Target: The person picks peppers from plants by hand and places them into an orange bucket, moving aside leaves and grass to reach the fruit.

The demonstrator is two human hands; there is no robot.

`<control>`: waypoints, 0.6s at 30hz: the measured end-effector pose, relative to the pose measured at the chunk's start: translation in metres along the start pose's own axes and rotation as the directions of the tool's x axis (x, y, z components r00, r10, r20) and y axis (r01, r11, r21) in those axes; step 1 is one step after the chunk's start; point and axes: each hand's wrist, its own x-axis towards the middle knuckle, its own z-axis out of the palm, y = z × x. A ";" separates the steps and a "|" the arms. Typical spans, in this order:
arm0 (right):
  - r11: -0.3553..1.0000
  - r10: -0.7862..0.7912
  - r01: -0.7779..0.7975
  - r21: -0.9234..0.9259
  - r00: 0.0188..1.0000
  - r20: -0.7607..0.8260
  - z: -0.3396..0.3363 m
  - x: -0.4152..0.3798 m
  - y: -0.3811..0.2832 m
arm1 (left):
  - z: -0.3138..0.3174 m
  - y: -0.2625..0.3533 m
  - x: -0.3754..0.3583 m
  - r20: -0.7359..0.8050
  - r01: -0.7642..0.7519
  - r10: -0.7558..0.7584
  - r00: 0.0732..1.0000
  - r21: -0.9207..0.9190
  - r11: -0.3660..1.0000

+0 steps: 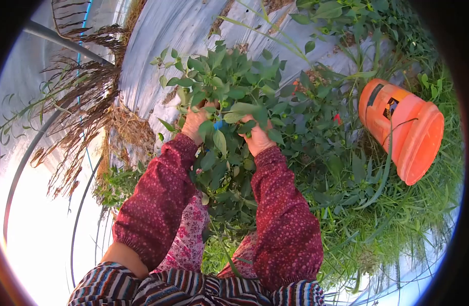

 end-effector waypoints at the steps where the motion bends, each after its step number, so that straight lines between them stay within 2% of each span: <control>1: 1.000 -0.006 0.006 0.002 1.000 -0.003 -0.002 0.000 0.001 | 0.002 -0.002 -0.001 0.174 -0.001 -0.001 0.985 0.009 1.000; 2: 0.987 0.019 -0.023 -0.162 0.999 -0.026 0.006 -0.004 -0.002 | 0.006 -0.004 -0.002 0.341 -0.004 -0.002 0.940 0.016 1.000; 3: 0.946 0.040 -0.057 -0.319 0.998 -0.058 0.009 -0.008 -0.004 | 0.027 -0.011 -0.010 0.358 0.075 -0.005 0.934 -0.181 0.981; 4: 0.947 0.031 -0.049 -0.317 0.998 -0.063 0.003 -0.005 0.003 | 0.039 -0.023 -0.021 0.295 0.058 0.030 0.955 -0.287 0.956; 5: 0.995 0.088 -0.086 -0.049 0.996 0.035 -0.011 0.006 0.021 | 0.049 -0.035 -0.032 0.231 0.029 0.066 0.971 -0.387 0.921; 6: 0.965 0.113 -0.143 0.220 0.983 0.147 -0.025 0.020 0.043 | 0.049 -0.044 -0.046 0.083 -0.099 0.141 0.986 -0.387 0.917; 7: 0.964 0.101 -0.133 0.231 0.984 0.143 -0.043 0.041 0.075 | 0.045 -0.047 -0.051 0.237 0.023 0.070 0.969 -0.368 0.930; 8: 0.959 0.108 -0.072 -0.274 0.987 0.116 -0.064 0.065 0.113 | 0.041 -0.050 -0.057 0.237 0.011 0.081 0.968 -0.363 0.932; 9: 0.862 0.104 -0.040 -0.505 0.990 0.099 -0.060 0.063 0.113 | 0.037 -0.052 -0.061 0.307 0.193 -0.064 0.949 -0.410 0.891; 10: 0.710 0.099 -0.013 -0.704 0.992 0.082 -0.056 0.061 0.113 | 0.033 -0.054 -0.062 0.385 0.369 -0.199 0.901 -0.441 0.818; 11: 0.422 0.107 0.041 -0.906 0.990 0.095 -0.021 0.030 0.070 | 0.010 -0.049 -0.053 0.387 0.361 -0.191 0.902 -0.436 0.824; 12: 0.080 0.121 0.095 -0.992 0.987 0.104 0.005 0.011 0.046 | -0.029 -0.041 -0.040 0.469 0.475 -0.284 0.837 -0.363 0.802; 13: 0.049 0.067 0.223 -0.974 0.972 0.225 0.013 0.007 0.053 | -0.054 -0.038 -0.030 0.537 0.578 -0.374 0.756 -0.278 0.767; 14: 0.057 0.060 0.221 -0.974 0.973 0.224 0.014 0.005 0.059 | -0.061 -0.039 -0.027 0.536 0.571 -0.371 0.759 -0.274 0.774; 16: -0.142 -0.198 0.460 -0.877 0.855 0.480 0.014 0.004 0.075 | -0.069 -0.045 -0.026 0.493 0.463 -0.363 0.791 -0.094 0.881; 17: -0.163 0.227 0.141 -0.977 0.969 0.102 0.021 0.026 0.084 | -0.072 -0.054 -0.029 0.469 0.327 -0.233 0.852 -0.128 0.936; 18: -0.154 0.226 0.138 -0.978 0.969 0.102 0.030 0.018 0.073 | -0.077 -0.057 -0.030 0.472 0.321 -0.229 0.851 -0.122 0.939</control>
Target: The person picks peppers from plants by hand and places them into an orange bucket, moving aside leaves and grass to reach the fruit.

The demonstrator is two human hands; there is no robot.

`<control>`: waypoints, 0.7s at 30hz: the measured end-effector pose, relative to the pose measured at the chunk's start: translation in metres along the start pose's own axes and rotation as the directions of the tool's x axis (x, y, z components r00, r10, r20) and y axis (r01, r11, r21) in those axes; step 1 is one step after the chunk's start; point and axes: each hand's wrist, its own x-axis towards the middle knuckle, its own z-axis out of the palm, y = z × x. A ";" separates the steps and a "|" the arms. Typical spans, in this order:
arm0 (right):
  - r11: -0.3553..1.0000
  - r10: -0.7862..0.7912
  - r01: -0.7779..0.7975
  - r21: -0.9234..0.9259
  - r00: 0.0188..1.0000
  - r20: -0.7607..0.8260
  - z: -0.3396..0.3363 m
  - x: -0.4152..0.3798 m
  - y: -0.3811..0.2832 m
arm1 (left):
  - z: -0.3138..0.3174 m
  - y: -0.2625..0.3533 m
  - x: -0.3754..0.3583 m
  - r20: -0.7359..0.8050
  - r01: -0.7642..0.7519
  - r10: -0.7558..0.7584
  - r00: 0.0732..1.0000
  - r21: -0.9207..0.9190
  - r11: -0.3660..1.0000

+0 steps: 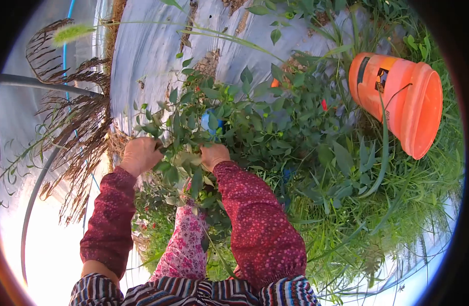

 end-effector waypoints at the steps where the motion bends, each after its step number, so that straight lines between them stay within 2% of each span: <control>1: 1.000 -0.004 0.005 0.009 1.000 -0.016 -0.010 -0.012 -0.006 | -0.006 -0.001 -0.004 0.058 0.014 -0.015 0.998 0.013 1.000; 3: 0.999 -0.008 0.010 0.032 0.999 -0.036 -0.016 -0.021 -0.010 | -0.018 -0.012 -0.007 0.118 0.023 -0.028 0.993 0.042 0.999; 4: 0.998 -0.057 0.057 0.012 0.998 -0.042 -0.016 -0.021 -0.006 | -0.025 -0.023 -0.006 0.074 -0.005 0.056 0.996 -0.556 0.831; 5: 0.994 -0.106 0.106 -0.013 0.993 -0.043 -0.016 -0.021 -0.004 | -0.032 -0.028 -0.006 -0.009 -0.040 0.094 0.995 -0.940 0.338; 7: 0.995 -0.095 0.094 -0.009 0.994 -0.050 -0.018 -0.026 -0.006 | -0.074 0.004 0.003 -0.108 -0.103 -0.047 0.993 -0.991 0.087; 9: 0.996 -0.084 0.083 -0.010 0.995 -0.061 -0.015 -0.025 -0.006 | -0.074 0.018 0.053 -0.295 -0.287 0.013 0.955 -0.917 0.276; 11: 0.994 -0.097 0.100 0.036 0.991 -0.090 -0.005 -0.018 -0.004 | -0.057 0.033 0.110 -0.157 -0.170 0.073 0.985 -0.802 0.572; 12: 0.994 -0.095 0.098 0.037 0.991 -0.093 -0.011 -0.018 -0.005 | -0.031 0.033 0.151 -0.206 -0.225 0.119 0.971 -0.638 0.737; 13: 0.997 -0.070 0.070 0.012 0.996 0.060 -0.023 -0.022 -0.008 | -0.014 0.042 0.178 -0.232 -0.186 0.124 0.965 -0.270 0.945; 14: 0.999 -0.041 0.047 -0.021 0.976 0.213 -0.031 -0.024 -0.010 | -0.004 0.057 0.186 -0.176 -0.097 0.069 0.982 -0.158 0.983; 15: 0.999 -0.037 0.042 -0.019 0.976 0.215 -0.029 -0.023 -0.006 | 0.008 0.072 0.196 -0.124 -0.018 0.013 0.992 -0.039 0.999; 18: 0.995 -0.080 0.074 0.073 0.994 0.073 -0.020 -0.025 -0.005 | 0.023 0.088 0.200 -0.094 0.026 -0.033 0.995 -0.067 0.997; 19: 0.996 -0.058 0.051 0.070 0.993 0.102 -0.013 -0.019 -0.004 | 0.033 0.083 0.196 -0.106 -0.032 0.027 0.994 -0.045 0.998; 20: 0.997 -0.049 0.042 0.067 0.993 0.110 -0.007 -0.015 -0.002 | 0.050 0.079 0.195 -0.113 -0.028 0.023 0.993 -0.041 0.999; 21: 0.997 -0.040 0.033 0.063 0.992 0.118 -0.001 -0.010 0.001 | 0.068 0.076 0.196 -0.265 -0.042 0.027 0.964 -0.051 0.998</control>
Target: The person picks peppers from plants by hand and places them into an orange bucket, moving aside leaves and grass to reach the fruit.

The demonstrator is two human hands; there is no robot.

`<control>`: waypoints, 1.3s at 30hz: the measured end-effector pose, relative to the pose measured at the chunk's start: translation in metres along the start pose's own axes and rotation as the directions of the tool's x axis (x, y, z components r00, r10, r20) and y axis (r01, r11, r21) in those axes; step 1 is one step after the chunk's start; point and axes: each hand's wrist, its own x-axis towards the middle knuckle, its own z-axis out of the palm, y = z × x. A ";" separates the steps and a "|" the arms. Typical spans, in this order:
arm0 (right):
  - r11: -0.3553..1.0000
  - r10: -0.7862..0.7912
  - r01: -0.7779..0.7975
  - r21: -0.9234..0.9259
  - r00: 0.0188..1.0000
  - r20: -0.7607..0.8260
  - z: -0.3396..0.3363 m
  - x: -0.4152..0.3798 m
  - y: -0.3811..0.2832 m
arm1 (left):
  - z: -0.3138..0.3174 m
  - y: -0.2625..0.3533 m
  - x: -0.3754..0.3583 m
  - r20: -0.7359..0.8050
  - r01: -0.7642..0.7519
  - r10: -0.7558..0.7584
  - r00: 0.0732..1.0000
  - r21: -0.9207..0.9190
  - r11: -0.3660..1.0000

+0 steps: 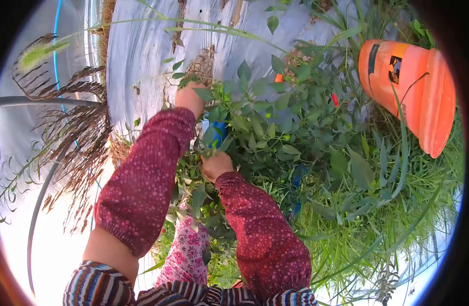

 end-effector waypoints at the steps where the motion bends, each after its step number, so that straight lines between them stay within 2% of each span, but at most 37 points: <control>1: 0.998 -0.025 0.032 0.050 0.990 -0.139 0.008 0.003 0.003 | 0.008 -0.003 -0.005 -0.153 -0.015 0.013 0.988 -0.011 1.000; 2: 0.993 -0.041 0.070 0.097 0.962 -0.271 0.016 0.007 0.006 | 0.003 -0.003 -0.015 -0.155 -0.015 0.013 0.988 -0.009 1.000; 4: 0.993 -0.084 0.104 0.047 0.944 -0.320 0.029 0.021 0.013 | -0.010 -0.002 -0.037 -0.174 -0.252 0.276 0.945 0.151 0.956; 5: 0.991 -0.126 0.133 -0.004 0.922 -0.366 0.031 0.024 0.015 | -0.015 -0.002 -0.046 -0.176 -0.249 0.273 0.946 0.149 0.957; 7: 0.990 -0.132 0.142 -0.005 0.911 -0.392 0.030 0.025 0.017 | -0.023 -0.007 -0.058 -0.283 -0.219 0.167 0.944 -0.162 0.962; 8: 0.988 -0.139 0.153 0.000 0.899 -0.414 0.031 0.024 0.018 | -0.027 -0.013 -0.062 -0.290 -0.199 0.097 0.952 -0.350 0.915; 9: 0.988 -0.139 0.153 0.001 0.900 -0.412 0.034 0.025 0.021 | -0.038 -0.015 -0.067 -0.287 -0.197 0.095 0.953 -0.350 0.916; 11: 0.990 -0.138 0.141 -0.021 0.907 -0.398 0.037 0.026 0.027 | -0.063 -0.018 -0.075 -0.134 -0.071 -0.026 0.991 -0.671 0.738; 13: 0.988 -0.112 0.146 0.049 0.897 -0.428 0.038 0.025 0.031 | -0.086 -0.045 -0.061 -0.080 0.152 -0.286 0.955 -0.695 0.703; 15: 0.982 -0.088 0.155 0.111 0.885 -0.457 0.035 0.024 0.033 | -0.096 -0.078 -0.040 -0.024 0.291 -0.417 0.908 -0.680 0.673; 16: 0.978 -0.066 0.148 0.147 0.888 -0.455 0.034 0.024 0.035 | -0.093 -0.089 -0.027 -0.024 0.291 -0.417 0.909 -0.679 0.674; 17: 0.973 -0.041 0.138 0.186 0.892 -0.451 0.034 0.024 0.035 | -0.084 -0.100 -0.014 -0.032 0.267 -0.306 0.952 -0.407 0.874; 18: 0.972 -0.037 0.135 0.191 0.894 -0.447 0.036 0.025 0.036 | -0.073 -0.105 -0.005 0.003 0.193 -0.194 0.981 -0.094 0.977; 19: 0.970 -0.050 0.150 0.191 0.892 -0.450 0.040 0.027 0.038 | -0.059 -0.107 0.002 0.056 0.120 -0.112 0.992 -0.160 0.980; 21: 0.968 -0.057 0.159 0.195 0.893 -0.446 0.039 0.021 0.036 | -0.039 -0.104 0.014 0.063 -0.010 0.018 0.998 -0.116 0.993; 22: 0.969 -0.053 0.158 0.188 0.882 -0.469 0.034 0.015 0.031 | -0.031 -0.103 0.021 0.070 -0.022 0.033 0.997 -0.153 0.988; 24: 0.972 -0.041 0.146 0.183 0.874 -0.484 0.034 0.012 0.031 | -0.017 -0.106 0.032 0.101 -0.025 0.044 0.994 -0.182 0.983; 25: 0.950 -0.001 0.142 0.277 0.891 -0.454 0.038 0.014 0.032 | -0.011 -0.108 0.035 0.126 -0.028 0.055 0.990 -0.202 0.979; 26: 0.920 0.032 0.139 0.367 0.906 -0.422 0.038 0.015 0.030 | -0.008 -0.108 0.035 0.122 -0.005 0.044 0.992 -0.303 0.953; 27: 0.920 0.031 0.138 0.366 0.907 -0.420 0.036 0.015 0.030 | -0.007 -0.108 0.034 0.124 -0.002 0.042 0.991 -0.304 0.953; 29: 0.958 -0.051 0.175 0.229 0.885 -0.463 0.030 0.012 0.030 | -0.005 -0.106 0.033 0.188 0.034 0.035 0.982 -0.351 0.936; 31: 0.963 -0.048 0.160 0.218 0.895 -0.443 0.026 0.008 0.028 | -0.004 -0.109 0.027 0.236 0.087 0.007 0.972 -0.385 0.919; 33: 0.968 -0.041 0.140 0.210 0.907 -0.418 0.013 0.000 0.023 | 0.008 -0.116 0.029 0.074 -0.016 0.052 0.996 -0.422 0.906; 34: 0.956 0.011 0.086 0.279 0.944 -0.329 0.003 -0.007 0.018 | 0.012 -0.120 0.032 0.073 -0.010 0.046 0.996 -0.429 0.903; 35: 0.960 0.015 0.068 0.273 0.957 -0.290 0.001 -0.006 0.019 | 0.009 -0.124 0.033 0.024 -0.060 0.074 0.997 -0.386 0.921; 37: 0.966 0.022 0.034 0.257 0.977 -0.211 -0.003 -0.004 0.020 | 0.015 -0.139 0.038 -0.068 -0.187 0.180 0.981 -0.565 0.804; 38: 0.979 0.031 0.009 0.202 0.980 -0.196 0.002 0.003 0.024 | 0.004 -0.137 0.034 -0.067 -0.183 0.176 0.982 -0.558 0.809; 39: 0.989 0.042 -0.015 0.146 0.983 -0.180 0.008 0.008 0.026 | -0.014 -0.125 0.028 0.039 -0.112 0.156 0.987 -0.532 0.839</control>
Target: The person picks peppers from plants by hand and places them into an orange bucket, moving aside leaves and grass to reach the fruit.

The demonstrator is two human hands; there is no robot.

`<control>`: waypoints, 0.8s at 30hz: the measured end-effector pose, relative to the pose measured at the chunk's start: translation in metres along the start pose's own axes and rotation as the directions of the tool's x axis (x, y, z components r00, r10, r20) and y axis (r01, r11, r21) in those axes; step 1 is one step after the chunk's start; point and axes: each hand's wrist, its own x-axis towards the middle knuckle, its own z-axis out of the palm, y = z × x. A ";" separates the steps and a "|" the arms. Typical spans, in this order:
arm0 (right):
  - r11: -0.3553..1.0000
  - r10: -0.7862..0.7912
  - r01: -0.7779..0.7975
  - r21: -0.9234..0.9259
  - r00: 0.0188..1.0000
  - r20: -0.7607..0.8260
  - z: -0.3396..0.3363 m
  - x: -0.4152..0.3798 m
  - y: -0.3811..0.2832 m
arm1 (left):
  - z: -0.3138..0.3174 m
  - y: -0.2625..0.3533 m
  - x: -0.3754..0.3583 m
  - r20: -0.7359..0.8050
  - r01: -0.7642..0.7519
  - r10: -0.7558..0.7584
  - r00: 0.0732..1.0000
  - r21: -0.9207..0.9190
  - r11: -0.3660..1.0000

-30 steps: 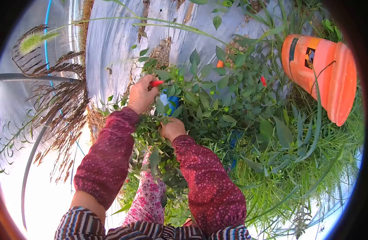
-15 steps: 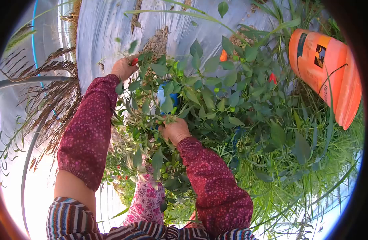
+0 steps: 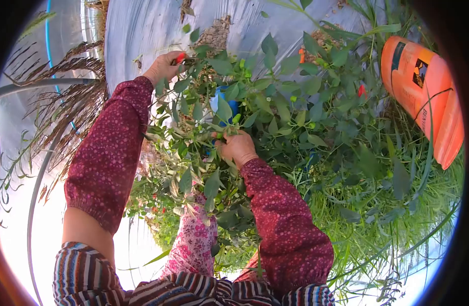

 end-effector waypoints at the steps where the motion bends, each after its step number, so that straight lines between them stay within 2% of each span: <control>1: 0.998 -0.046 0.044 -0.037 0.997 -0.060 0.003 0.002 0.002 | -0.007 0.018 -0.004 0.077 0.073 -0.076 0.994 0.031 0.997; 2: 0.998 -0.047 0.045 -0.036 0.997 -0.058 0.011 0.004 0.007 | -0.013 0.030 -0.007 0.077 0.075 -0.078 0.994 0.032 0.997; 4: 0.977 -0.209 0.208 -0.038 0.916 -0.342 0.025 0.006 0.016 | -0.020 0.048 -0.008 0.185 0.060 -0.055 0.981 -0.023 0.998; 6: 0.980 -0.196 0.192 -0.045 0.930 -0.310 0.021 0.006 0.013 | -0.014 0.040 0.001 0.160 0.077 -0.065 0.985 -0.073 0.994; 8: 0.984 -0.179 0.172 -0.048 0.944 -0.278 0.020 0.006 0.010 | -0.010 0.031 0.007 0.237 0.163 -0.120 0.964 -0.171 0.972; 9: 0.988 -0.154 0.150 -0.035 0.947 -0.280 0.020 0.006 0.011 | -0.011 0.027 0.010 0.238 0.159 -0.115 0.964 -0.173 0.972; 11: 0.992 -0.126 0.125 -0.023 0.951 -0.283 0.024 0.010 0.018 | -0.013 0.020 0.012 0.375 0.228 -0.212 0.903 0.002 0.974; 12: 0.986 -0.169 0.164 -0.044 0.936 -0.310 0.028 0.013 0.022 | -0.019 0.031 0.009 0.375 0.227 -0.211 0.902 0.002 0.974; 14: 0.976 -0.218 0.208 -0.066 0.916 -0.336 0.027 0.013 0.022 | -0.038 0.048 0.001 0.460 0.294 -0.320 0.828 0.130 0.947; 16: 0.982 -0.174 0.186 0.027 0.952 -0.251 0.017 0.008 0.016 | -0.042 0.060 -0.001 0.402 0.259 -0.305 0.864 0.165 0.952; 18: 0.985 -0.158 0.169 0.032 0.963 -0.217 0.007 0.003 0.009 | -0.047 0.066 -0.002 0.494 0.147 -0.235 0.837 0.211 0.966; 19: 0.988 -0.142 0.151 0.035 0.972 -0.188 0.003 0.002 0.005 | -0.049 0.069 -0.005 0.521 0.192 -0.289 0.803 0.233 0.953; 20: 0.987 -0.150 0.159 0.034 0.970 -0.190 0.001 0.002 0.003 | -0.059 0.075 -0.010 0.514 0.195 -0.293 0.806 0.238 0.952; 22: 0.993 -0.112 0.118 0.021 0.978 -0.177 0.000 0.000 0.002 | -0.076 0.081 -0.025 0.371 0.194 -0.253 0.893 0.190 0.962; 23: 0.992 -0.117 0.122 0.022 0.978 -0.175 0.006 0.003 0.009 | -0.086 0.084 -0.035 0.314 0.217 -0.237 0.920 0.097 0.971; 24: 0.977 -0.193 0.210 0.035 0.945 -0.265 0.014 0.009 0.018 | -0.092 0.066 -0.040 0.312 0.220 -0.241 0.919 0.099 0.970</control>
